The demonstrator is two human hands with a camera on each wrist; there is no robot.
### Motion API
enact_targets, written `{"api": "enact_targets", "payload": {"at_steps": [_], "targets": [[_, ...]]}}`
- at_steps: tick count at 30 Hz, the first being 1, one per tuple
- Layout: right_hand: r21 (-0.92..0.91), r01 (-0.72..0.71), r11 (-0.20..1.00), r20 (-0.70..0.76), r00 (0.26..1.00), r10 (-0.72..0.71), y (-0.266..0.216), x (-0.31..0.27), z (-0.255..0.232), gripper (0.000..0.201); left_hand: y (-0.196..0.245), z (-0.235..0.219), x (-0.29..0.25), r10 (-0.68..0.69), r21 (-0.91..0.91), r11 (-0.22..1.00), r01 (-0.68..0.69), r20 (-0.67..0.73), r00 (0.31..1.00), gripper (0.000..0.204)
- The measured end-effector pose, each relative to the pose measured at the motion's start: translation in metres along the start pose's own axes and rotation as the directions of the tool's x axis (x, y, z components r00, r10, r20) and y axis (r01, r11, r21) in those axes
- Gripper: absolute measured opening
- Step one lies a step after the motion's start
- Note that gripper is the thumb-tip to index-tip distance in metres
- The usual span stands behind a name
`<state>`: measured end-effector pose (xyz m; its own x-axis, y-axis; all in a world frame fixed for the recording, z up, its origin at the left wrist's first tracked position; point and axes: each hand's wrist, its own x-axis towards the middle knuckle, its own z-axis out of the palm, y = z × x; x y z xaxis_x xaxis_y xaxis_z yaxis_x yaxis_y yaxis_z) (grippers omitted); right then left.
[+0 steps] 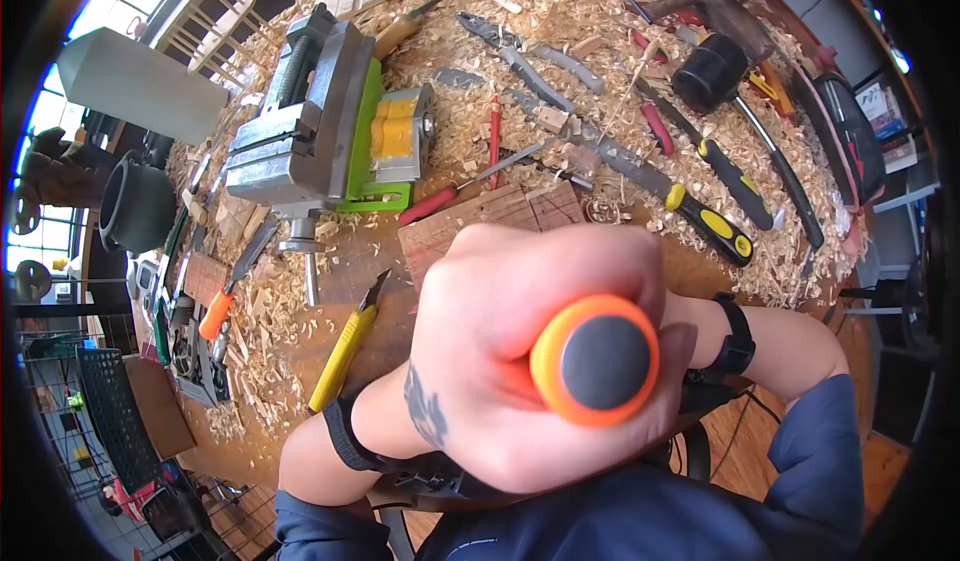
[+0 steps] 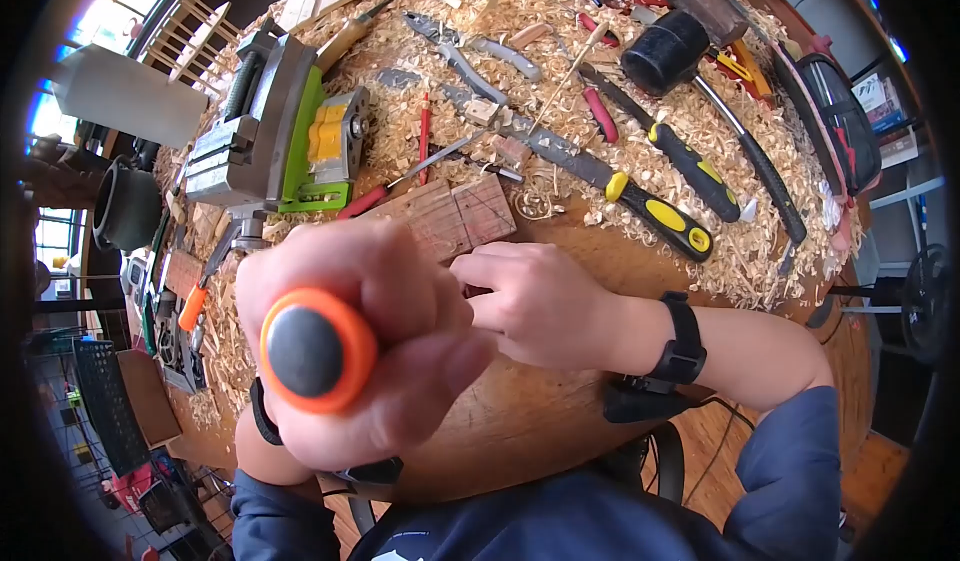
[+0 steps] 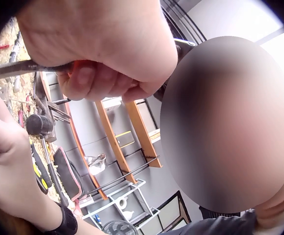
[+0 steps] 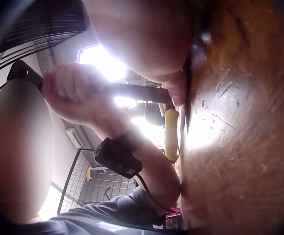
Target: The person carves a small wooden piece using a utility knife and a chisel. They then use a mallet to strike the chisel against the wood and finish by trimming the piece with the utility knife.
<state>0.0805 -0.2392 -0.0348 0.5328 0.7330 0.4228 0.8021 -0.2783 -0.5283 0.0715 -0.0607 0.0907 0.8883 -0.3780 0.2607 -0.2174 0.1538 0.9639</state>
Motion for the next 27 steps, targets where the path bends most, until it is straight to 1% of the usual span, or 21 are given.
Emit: {"api": "enact_targets", "payload": {"at_steps": [1,2,3,4,5,7,9,10,11,12,13,15,16,17,19,20,22,23,25,27], "targets": [[0.004,0.003,1.000,-0.001,1.000,-0.003,-0.001,0.001,-0.003,0.012,-0.002,0.000,-0.003,0.061,0.043,0.997,-0.063,0.035,0.998,0.040],[0.116,-0.008,0.993,-0.029,1.000,0.011,0.000,0.003,-0.005,0.012,-0.005,0.001,-0.005,0.107,-0.016,0.994,-0.106,0.024,0.994,0.039],[0.228,-0.018,0.974,-0.055,0.998,0.031,-0.001,0.003,-0.007,0.012,-0.007,0.002,-0.006,0.103,-0.013,0.995,-0.103,0.026,0.994,0.039],[0.174,-0.045,0.984,-0.004,0.999,0.046,-0.003,0.005,-0.009,0.012,-0.010,0.001,-0.007,0.133,-0.069,0.989,-0.132,0.003,0.991,0.039],[0.178,-0.047,0.983,-0.006,0.999,0.049,-0.004,0.004,-0.007,0.012,-0.012,0.001,-0.010,0.158,-0.125,0.979,-0.159,-0.021,0.987,0.039],[0.194,-0.075,0.978,-0.058,0.994,0.088,-0.005,0.003,-0.003,0.013,0.004,-0.005,-0.008,-0.068,-0.145,0.988,0.060,-0.049,0.996,0.039],[0.220,-0.071,0.973,-0.057,0.995,0.085,-0.001,0.001,0.001,0.014,0.002,-0.007,-0.008,-0.063,-0.123,0.991,0.056,-0.054,0.997,0.039],[0.160,-0.043,0.986,-0.051,0.997,0.052,0.001,0.000,0.003,0.014,0.002,-0.006,-0.005,-0.062,-0.120,0.991,0.055,-0.054,0.997,0.039],[0.100,-0.016,0.995,-0.042,0.999,0.021,0.001,-0.001,0.004,0.014,0.001,-0.003,-0.001,-0.061,-0.042,0.997,0.059,-0.061,0.996,0.037],[0.094,-0.066,0.993,-0.024,0.997,0.068,0.000,0.000,0.003,0.014,0.000,-0.001,0.003,-0.057,0.037,0.998,0.059,-0.069,0.996,0.036],[0.093,-0.062,0.994,-0.023,0.998,0.064,0.000,0.001,0.004,0.014,-0.003,-0.001,0.006,-0.053,0.039,0.998,0.056,-0.071,0.996,0.036],[0.141,-0.015,0.990,-0.147,0.988,0.036,-0.001,0.001,0.007,0.016,-0.012,-0.003,0.011,-0.016,0.041,0.999,0.018,-0.052,0.999,0.032],[0.138,-0.105,0.985,-0.038,0.993,0.111,-0.004,-0.003,0.004,0.018,-0.011,-0.002,0.012,-0.115,-0.032,0.993,0.113,-0.075,0.990,0.030],[0.137,-0.104,0.985,-0.040,0.993,0.111,-0.004,-0.002,0.003,0.018,-0.011,-0.001,0.013,-0.115,-0.031,0.993,0.113,-0.074,0.991,0.030],[0.208,-0.057,0.977,0.012,0.998,0.055,-0.002,-0.001,0.001,0.018,-0.010,0.000,0.017,-0.159,-0.070,0.986,0.152,-0.111,0.981,0.032],[0.205,-0.056,0.977,0.010,0.998,0.055,-0.002,0.000,0.001,0.018,-0.009,0.000,0.015,-0.157,-0.068,0.986,0.150,-0.109,0.982,0.032],[0.159,-0.052,0.986,-0.103,0.992,0.069,-0.003,0.001,0.002,0.016,-0.003,0.000,0.009,-0.006,0.155,0.988,0.012,-0.035,0.999,0.034],[0.159,-0.056,0.986,-0.106,0.992,0.073,-0.001,0.000,0.004,0.016,-0.002,0.003,0.006,-0.009,0.155,0.988,0.013,-0.031,0.999,0.034],[0.107,-0.046,0.993,-0.005,0.999,0.047,0.002,-0.002,0.007,0.018,-0.003,0.008,-0.002,-0.020,-0.017,1.000,0.019,-0.045,0.999,0.037],[0.077,-0.026,0.997,-0.013,1.000,0.027,0.000,-0.001,0.004,0.020,-0.004,0.006,-0.001,-0.031,0.014,0.999,0.032,-0.052,0.998,0.036]]}}
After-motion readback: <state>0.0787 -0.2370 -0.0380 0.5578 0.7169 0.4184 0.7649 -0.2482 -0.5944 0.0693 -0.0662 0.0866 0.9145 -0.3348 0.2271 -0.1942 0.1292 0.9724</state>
